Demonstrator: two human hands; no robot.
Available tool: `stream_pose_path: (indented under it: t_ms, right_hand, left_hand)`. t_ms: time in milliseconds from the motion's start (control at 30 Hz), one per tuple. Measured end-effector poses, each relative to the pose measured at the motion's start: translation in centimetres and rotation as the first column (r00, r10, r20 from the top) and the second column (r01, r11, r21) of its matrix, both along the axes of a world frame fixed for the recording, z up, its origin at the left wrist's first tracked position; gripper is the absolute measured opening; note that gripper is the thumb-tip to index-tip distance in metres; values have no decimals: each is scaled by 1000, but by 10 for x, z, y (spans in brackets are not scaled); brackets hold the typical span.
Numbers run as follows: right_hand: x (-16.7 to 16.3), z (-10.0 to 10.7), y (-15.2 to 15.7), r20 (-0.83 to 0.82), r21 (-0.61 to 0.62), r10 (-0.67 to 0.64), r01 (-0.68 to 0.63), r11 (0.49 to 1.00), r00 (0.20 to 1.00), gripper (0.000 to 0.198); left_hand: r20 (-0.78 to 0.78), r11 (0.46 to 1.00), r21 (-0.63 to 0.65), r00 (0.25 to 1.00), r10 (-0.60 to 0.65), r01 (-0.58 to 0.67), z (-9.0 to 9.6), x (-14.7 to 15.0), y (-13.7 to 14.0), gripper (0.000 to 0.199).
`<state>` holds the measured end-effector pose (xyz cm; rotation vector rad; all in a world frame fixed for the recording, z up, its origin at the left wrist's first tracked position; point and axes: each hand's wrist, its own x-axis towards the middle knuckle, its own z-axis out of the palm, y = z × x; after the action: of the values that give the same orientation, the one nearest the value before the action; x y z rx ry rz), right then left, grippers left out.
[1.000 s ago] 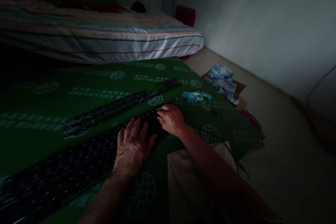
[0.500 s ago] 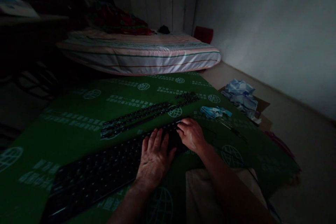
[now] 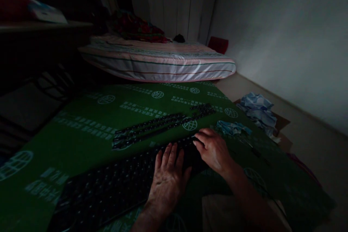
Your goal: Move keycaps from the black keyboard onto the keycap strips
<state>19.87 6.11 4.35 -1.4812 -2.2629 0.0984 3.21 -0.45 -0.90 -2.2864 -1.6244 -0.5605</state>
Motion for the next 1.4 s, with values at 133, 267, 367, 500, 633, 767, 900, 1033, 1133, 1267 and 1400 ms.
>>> stream_pose_path:
  t_ms: [133,267,367,500,633,767,900,1033,1133,1267,1400]
  right_hand:
    - [6,30,20,130,-54,21,-14,998,991,18]
    - [13,34,71,272,-143,1,39,989,962,21]
    - [15,24,113,341,-172,-15,78,982,940,23]
    - [13,5,150,360,-166,15,48,985,933,27]
    - [8,-7,168,376,-159,59,1,987,925,28]
    - [2,-13,178,393,-155,93,-33,987,915,28]
    - [-3,-17,183,413,-166,117,-51,985,903,26]
    - [-5,-20,186,425,-181,123,-49,982,897,25]
    - [-6,-22,190,424,-179,118,-45,983,898,25]
    - [-8,-27,200,403,-174,105,-36,984,909,24]
    - [-9,-31,210,373,-166,78,-16,986,924,24]
  left_hand:
    - [-16,1000,25,1000,1,-1,-2,-1,0,42]
    - [-1,998,57,1000,6,-5,-5,-2,-1,41]
    - [20,997,75,1000,9,-11,-7,-2,-1,40]
    - [-1,993,116,1000,7,-7,-9,-4,-1,38]
    - [3,993,116,1000,7,-7,-9,-6,-1,40]
    - [10,990,143,1000,12,-14,-11,-7,0,41]
    - [21,990,141,1000,19,-22,-18,-3,0,42]
    - [123,977,200,991,52,-76,-25,2,1,41]
    - [76,979,201,997,29,-43,-24,0,1,39]
    - [-71,983,185,997,-4,17,-16,-7,0,44]
    - [-82,984,180,997,12,3,-13,-10,0,45]
